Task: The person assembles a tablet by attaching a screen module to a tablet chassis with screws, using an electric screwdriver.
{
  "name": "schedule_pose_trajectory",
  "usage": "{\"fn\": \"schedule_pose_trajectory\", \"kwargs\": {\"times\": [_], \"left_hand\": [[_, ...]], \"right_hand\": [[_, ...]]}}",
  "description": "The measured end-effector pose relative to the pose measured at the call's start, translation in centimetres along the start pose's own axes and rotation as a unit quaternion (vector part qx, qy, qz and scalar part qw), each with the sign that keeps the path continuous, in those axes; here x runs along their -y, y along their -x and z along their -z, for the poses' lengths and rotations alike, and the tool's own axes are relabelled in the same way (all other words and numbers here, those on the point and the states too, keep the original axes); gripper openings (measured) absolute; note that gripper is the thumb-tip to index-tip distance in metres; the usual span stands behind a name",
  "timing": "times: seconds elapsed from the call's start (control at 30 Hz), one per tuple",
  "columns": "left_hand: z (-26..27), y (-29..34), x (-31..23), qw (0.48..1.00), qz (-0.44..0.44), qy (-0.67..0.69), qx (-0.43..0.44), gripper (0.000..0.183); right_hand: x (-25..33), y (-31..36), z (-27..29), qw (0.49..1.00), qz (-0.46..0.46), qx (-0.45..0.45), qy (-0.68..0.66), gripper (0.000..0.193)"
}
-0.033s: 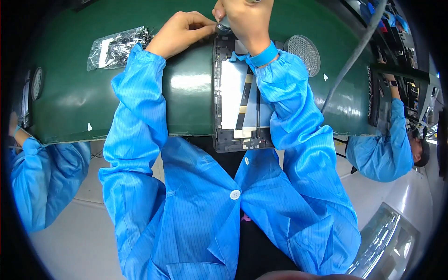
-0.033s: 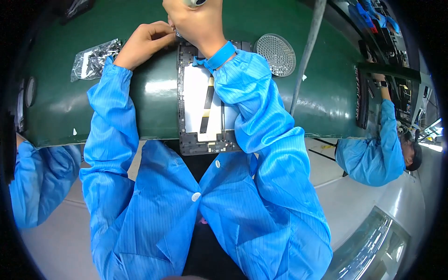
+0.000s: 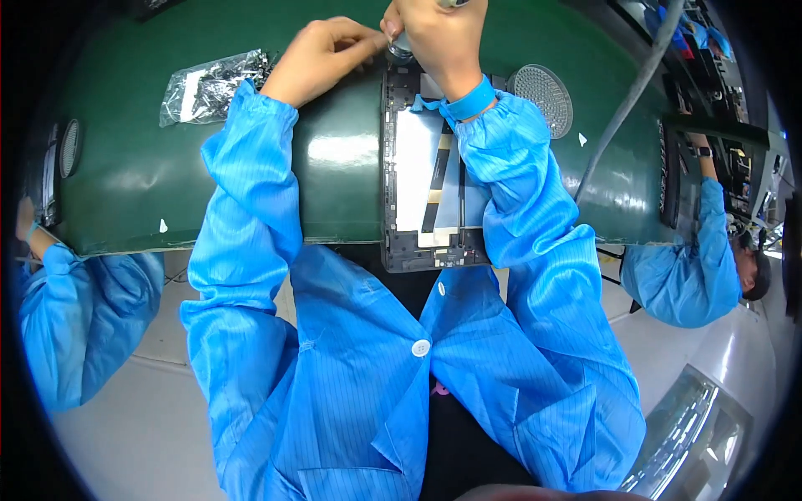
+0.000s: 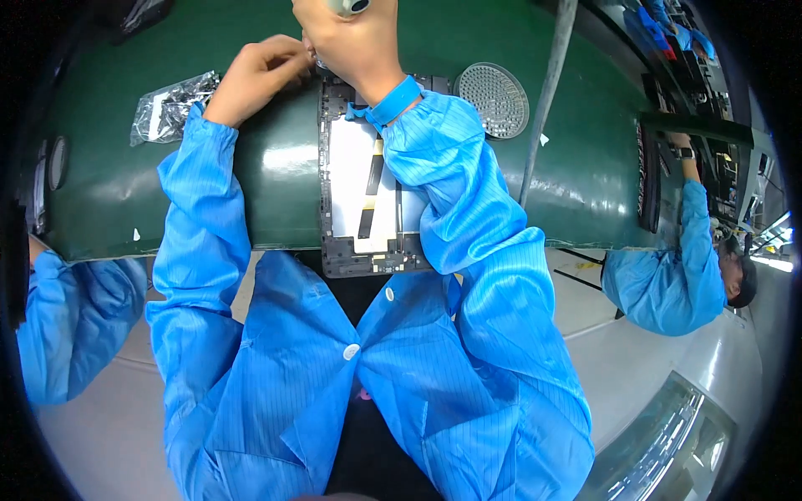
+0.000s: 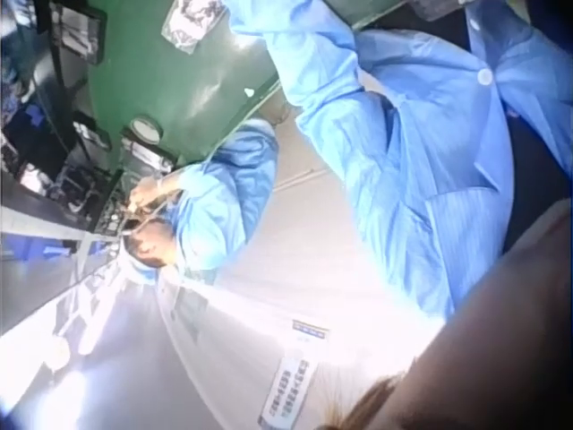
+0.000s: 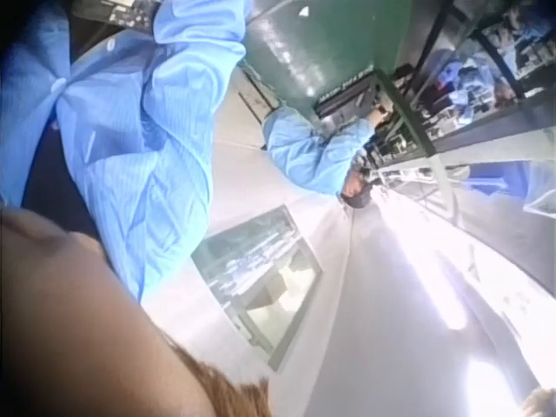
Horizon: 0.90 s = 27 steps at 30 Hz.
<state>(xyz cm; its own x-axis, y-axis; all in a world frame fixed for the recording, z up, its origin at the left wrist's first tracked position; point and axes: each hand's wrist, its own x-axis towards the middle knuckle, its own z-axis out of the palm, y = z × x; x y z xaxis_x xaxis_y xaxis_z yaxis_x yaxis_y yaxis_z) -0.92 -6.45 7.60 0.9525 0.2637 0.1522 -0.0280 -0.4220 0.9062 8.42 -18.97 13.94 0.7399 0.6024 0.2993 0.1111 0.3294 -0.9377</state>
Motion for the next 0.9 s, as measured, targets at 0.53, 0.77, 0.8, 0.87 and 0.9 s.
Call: {"fn": "schedule_pose_trajectory", "kwargs": {"times": [0.53,0.77,0.8,0.87,0.9], "left_hand": [[-12.4,16.9,-9.1,0.928,-0.055,-0.351,-0.112,0.070],[-7.3,-0.1,-4.0,0.925,-0.062,-0.355,-0.123,0.061],[-5.9,-2.9,-2.1,0.923,-0.076,-0.352,-0.139,0.061],[-3.6,-9.0,1.1,0.910,-0.095,-0.375,-0.148,0.062],[-2.6,-11.9,2.7,0.907,-0.093,-0.384,-0.149,0.062]], "right_hand": [[4.5,-1.0,5.4,0.997,0.078,0.005,-0.007,0.012],[8.1,0.3,14.7,0.991,0.084,-0.105,0.017,0.024],[7.8,0.4,15.4,0.990,0.090,-0.108,0.017,0.024],[7.3,0.4,17.5,0.985,0.081,-0.155,0.016,0.024],[7.5,0.6,18.3,0.981,0.081,-0.175,0.010,0.023]]}}
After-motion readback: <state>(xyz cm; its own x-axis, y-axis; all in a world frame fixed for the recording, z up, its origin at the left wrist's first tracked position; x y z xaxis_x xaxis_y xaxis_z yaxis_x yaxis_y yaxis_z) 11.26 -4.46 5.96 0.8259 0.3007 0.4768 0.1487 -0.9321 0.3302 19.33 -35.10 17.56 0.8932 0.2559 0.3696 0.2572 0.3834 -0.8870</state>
